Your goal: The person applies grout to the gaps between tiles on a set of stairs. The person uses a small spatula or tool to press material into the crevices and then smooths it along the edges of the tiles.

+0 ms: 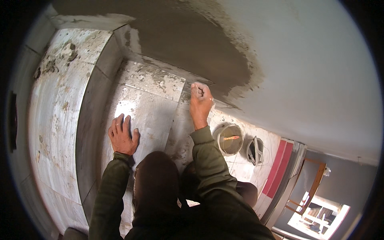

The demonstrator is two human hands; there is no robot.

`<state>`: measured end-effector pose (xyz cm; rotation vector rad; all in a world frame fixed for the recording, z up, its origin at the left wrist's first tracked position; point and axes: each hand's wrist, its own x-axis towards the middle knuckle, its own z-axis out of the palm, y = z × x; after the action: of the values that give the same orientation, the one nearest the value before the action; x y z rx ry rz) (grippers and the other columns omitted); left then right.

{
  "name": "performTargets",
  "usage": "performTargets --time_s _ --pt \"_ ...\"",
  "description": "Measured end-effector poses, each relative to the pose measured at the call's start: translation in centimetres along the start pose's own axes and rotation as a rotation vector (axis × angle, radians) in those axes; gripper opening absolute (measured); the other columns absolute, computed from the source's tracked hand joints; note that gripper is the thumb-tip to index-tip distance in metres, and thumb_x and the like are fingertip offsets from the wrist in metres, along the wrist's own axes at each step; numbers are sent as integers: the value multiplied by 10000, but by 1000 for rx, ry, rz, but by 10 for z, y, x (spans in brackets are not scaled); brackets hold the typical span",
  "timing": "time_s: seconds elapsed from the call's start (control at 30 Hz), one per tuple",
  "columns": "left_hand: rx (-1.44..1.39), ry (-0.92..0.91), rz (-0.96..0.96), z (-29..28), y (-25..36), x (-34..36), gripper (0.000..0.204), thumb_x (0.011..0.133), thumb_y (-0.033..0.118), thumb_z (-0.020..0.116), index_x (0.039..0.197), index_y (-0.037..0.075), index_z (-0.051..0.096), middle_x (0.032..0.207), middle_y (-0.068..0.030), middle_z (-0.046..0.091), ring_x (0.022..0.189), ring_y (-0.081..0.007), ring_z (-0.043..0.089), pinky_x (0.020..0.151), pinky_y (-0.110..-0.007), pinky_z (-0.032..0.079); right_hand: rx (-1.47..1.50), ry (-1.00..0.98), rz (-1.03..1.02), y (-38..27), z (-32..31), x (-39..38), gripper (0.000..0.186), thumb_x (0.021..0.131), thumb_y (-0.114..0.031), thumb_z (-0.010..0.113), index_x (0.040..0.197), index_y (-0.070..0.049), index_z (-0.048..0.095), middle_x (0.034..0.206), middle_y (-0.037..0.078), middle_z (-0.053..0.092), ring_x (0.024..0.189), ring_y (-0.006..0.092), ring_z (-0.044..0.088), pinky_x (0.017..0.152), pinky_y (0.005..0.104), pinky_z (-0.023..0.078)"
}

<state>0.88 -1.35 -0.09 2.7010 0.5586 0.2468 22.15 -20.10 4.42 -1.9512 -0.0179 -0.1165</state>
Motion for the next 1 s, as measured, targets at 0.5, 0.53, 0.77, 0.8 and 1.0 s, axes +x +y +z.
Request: performTargets --time_s 0.5,0.53,0.77,0.8,1.0 --pt "-40 -4 -21 -5 -2 -1 557 794 306 599 1305 110 493 1366 -108 435 1294 -319 345 1057 -478 235 57 -110 -65 -53 126 -8 215 912 -192 633 954 19 637 847 92 674 772 127 631 737 272 514" --pt "-41 1 -17 -4 -1 0 553 796 308 599 1303 113 495 1364 -108 436 1290 -319 349 1053 -479 239 38 -90 -76 -51 130 -6 215 913 -196 631 940 17 640 839 92 676 758 129 631 729 277 516" --pt "-48 -11 -11 -5 -1 0 547 809 321 590 1302 106 492 1363 -120 436 1283 -325 354 1047 -486 241 1 -62 -85 -57 149 -1 215 894 -217 641 888 -2 643 771 86 675 680 146 623 677 303 506" --pt "-45 -12 -9 -5 -1 0 547 809 321 590 1302 106 492 1363 -120 436 1283 -325 354 1047 -486 241 -22 -52 -81 -57 150 -1 212 885 -223 646 870 -12 642 755 86 672 664 158 621 667 313 501" --pt "-23 -7 -6 -6 -2 1 542 815 349 583 1297 111 513 1372 -105 442 1266 -313 374 1042 -478 260 -64 -16 -143 -50 159 1 204 866 -234 651 819 -37 632 719 85 662 621 199 612 642 343 483"
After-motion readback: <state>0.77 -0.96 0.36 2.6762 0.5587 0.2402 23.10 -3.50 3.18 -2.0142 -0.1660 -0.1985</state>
